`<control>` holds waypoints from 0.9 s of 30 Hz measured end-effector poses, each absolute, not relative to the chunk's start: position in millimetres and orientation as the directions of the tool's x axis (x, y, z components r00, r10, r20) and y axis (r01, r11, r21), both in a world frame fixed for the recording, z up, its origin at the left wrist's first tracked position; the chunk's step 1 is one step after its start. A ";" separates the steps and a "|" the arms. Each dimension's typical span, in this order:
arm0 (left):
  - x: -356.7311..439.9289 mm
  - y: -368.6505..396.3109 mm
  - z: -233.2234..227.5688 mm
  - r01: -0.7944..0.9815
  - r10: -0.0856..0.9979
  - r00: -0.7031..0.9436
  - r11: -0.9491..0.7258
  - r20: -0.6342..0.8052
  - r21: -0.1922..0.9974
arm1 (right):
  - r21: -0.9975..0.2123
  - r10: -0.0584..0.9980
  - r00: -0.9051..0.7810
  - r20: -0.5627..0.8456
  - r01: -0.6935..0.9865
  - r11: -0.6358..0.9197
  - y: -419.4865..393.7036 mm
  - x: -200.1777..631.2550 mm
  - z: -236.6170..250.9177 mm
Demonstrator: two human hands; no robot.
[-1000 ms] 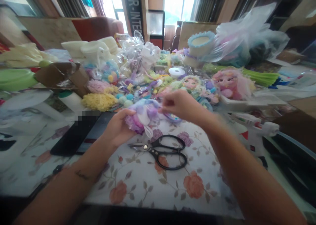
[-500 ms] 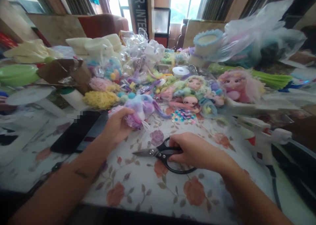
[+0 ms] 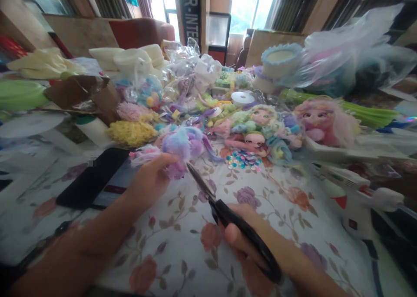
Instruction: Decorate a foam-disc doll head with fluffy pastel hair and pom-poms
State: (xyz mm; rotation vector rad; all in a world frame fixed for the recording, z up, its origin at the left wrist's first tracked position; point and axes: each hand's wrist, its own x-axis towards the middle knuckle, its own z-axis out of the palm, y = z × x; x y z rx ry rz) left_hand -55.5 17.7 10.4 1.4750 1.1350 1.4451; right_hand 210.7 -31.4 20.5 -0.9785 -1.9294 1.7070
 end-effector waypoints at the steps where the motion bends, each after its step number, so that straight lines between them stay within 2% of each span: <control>1: -54.6 16.9 11.1 0.088 0.949 -0.026 -0.312 0.315 0.946 | -0.970 0.716 -0.680 -0.159 0.244 0.017 -31.7 209.7 20.6; 12: -49.2 10.1 17.8 0.048 0.966 0.029 -0.258 0.257 0.965 | -0.957 0.711 -0.672 -0.209 0.289 -0.008 -30.5 206.1 38.7; 21: -51.3 8.8 10.3 0.184 0.918 0.113 -0.395 0.380 0.900 | -0.960 0.710 -0.676 -0.195 0.281 0.003 -30.2 203.9 42.4; 27: -49.6 6.7 11.3 0.166 0.927 0.056 -0.375 0.371 0.912 | -0.961 0.724 -0.668 -0.174 0.277 0.025 -30.9 202.3 41.0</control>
